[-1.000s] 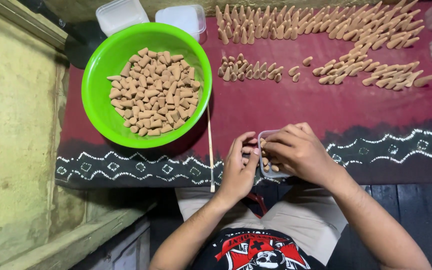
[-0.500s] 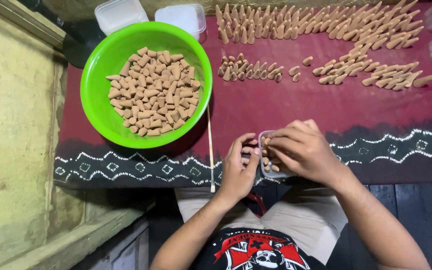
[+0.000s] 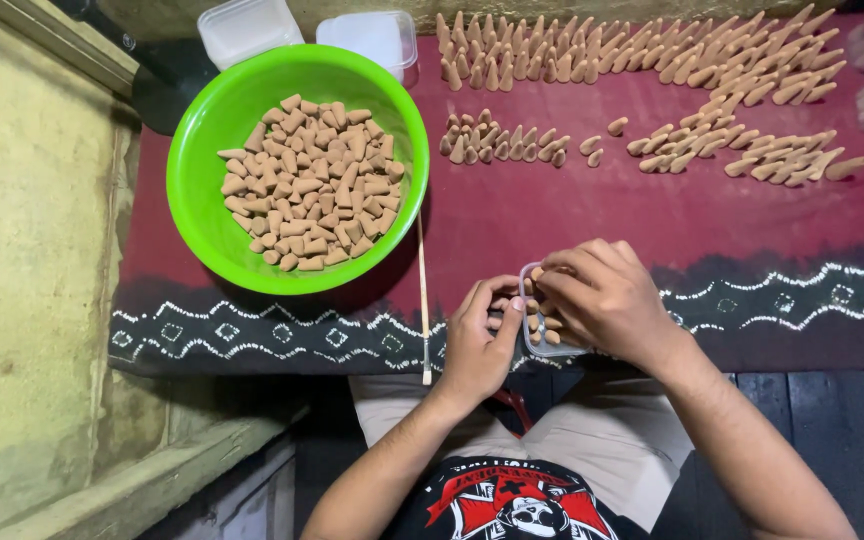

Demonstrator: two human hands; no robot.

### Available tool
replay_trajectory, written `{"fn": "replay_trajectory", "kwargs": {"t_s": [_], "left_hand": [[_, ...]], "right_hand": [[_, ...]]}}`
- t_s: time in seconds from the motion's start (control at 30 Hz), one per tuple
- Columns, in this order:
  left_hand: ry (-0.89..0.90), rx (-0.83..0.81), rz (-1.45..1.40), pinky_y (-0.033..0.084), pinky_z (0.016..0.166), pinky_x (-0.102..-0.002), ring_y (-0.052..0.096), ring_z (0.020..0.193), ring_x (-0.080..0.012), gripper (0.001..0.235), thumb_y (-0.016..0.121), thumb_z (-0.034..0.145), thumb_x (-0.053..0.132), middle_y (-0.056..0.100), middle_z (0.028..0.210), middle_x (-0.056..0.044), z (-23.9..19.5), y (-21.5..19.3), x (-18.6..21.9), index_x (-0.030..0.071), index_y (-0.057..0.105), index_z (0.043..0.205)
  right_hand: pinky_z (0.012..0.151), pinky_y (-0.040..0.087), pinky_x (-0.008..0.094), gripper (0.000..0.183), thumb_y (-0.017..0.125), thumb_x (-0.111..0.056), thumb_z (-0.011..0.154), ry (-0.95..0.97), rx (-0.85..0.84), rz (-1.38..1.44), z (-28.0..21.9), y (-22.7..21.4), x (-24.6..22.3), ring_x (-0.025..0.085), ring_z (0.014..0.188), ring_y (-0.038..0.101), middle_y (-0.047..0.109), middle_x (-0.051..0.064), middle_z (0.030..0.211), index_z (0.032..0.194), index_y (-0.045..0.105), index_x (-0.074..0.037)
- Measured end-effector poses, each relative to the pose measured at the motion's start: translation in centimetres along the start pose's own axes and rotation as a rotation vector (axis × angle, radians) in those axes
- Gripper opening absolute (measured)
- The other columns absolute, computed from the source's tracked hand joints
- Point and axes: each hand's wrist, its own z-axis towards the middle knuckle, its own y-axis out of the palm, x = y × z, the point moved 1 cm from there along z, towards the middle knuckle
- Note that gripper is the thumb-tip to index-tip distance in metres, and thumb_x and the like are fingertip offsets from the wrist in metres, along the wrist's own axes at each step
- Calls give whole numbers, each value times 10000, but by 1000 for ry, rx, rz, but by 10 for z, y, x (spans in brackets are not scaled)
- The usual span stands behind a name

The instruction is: Picking up incense cones from a table and placing them into a small plastic container

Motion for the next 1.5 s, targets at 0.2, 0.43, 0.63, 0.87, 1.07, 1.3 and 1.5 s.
{"fn": "replay_trajectory", "kwargs": {"t_s": [0.2, 0.43, 0.63, 0.87, 1.07, 1.3, 1.5], "left_hand": [[-2, -4, -3, 650, 659, -369, 740, 855, -303, 240, 616, 1012, 140, 684, 1049, -189, 0, 0, 1, 21, 676, 1211], [-6, -6, 2, 651, 665, -380, 739, 853, -309, 254, 622, 1010, 154, 688, 1054, -197, 0, -1, 3, 21, 672, 1220], [4, -9, -14, 648, 645, -369, 740, 846, -303, 246, 619, 1007, 123, 681, 1049, -201, 0, -1, 0, 16, 669, 1222], [-15, -18, -27, 649, 646, -367, 740, 858, -297, 255, 610, 1010, 135, 672, 1060, -207, -1, -3, 0, 1, 662, 1221], [-37, -41, -44, 651, 654, -368, 752, 892, -324, 279, 595, 1023, 174, 678, 1066, -215, 1, -6, 0, -15, 667, 1214], [-133, -50, 121, 581, 702, -234, 658, 972, -143, 343, 554, 992, 311, 696, 1160, -66, 0, -5, 11, 80, 667, 1219], [-133, -34, 113, 640, 707, -257, 688, 973, -147, 357, 548, 990, 320, 713, 1160, -89, 0, -5, 6, 88, 651, 1242]], "right_hand": [[720, 432, 358, 79, 719, -167, 893, -10, -36, -46, 3, -2, -2, 254, 938, 642, 712, 44, 1078, 963, 747, -144], [719, 444, 358, 97, 719, -162, 904, 43, -67, 8, 0, -3, 4, 260, 961, 646, 709, 37, 1105, 995, 744, -139], [712, 470, 369, 102, 737, -145, 889, 68, -64, 51, 3, -8, 1, 275, 946, 655, 712, 54, 1091, 988, 749, -124], [751, 523, 388, 127, 751, -100, 893, 181, -9, 184, 8, -23, 11, 302, 929, 676, 738, 68, 1086, 1019, 764, -104], [797, 543, 417, 125, 798, -24, 906, 299, 119, 192, -13, -22, 78, 341, 888, 699, 759, 107, 1002, 1024, 781, -61], [825, 564, 366, 232, 803, -34, 1053, 397, 99, -126, 3, -39, 182, 215, 912, 691, 792, 163, 1086, 1282, 790, -3], [1080, 473, 563, 393, 787, -172, 1008, 462, -113, -250, 26, -18, 247, 375, 1117, 679, 739, 246, 1193, 1373, 737, -34]]}}
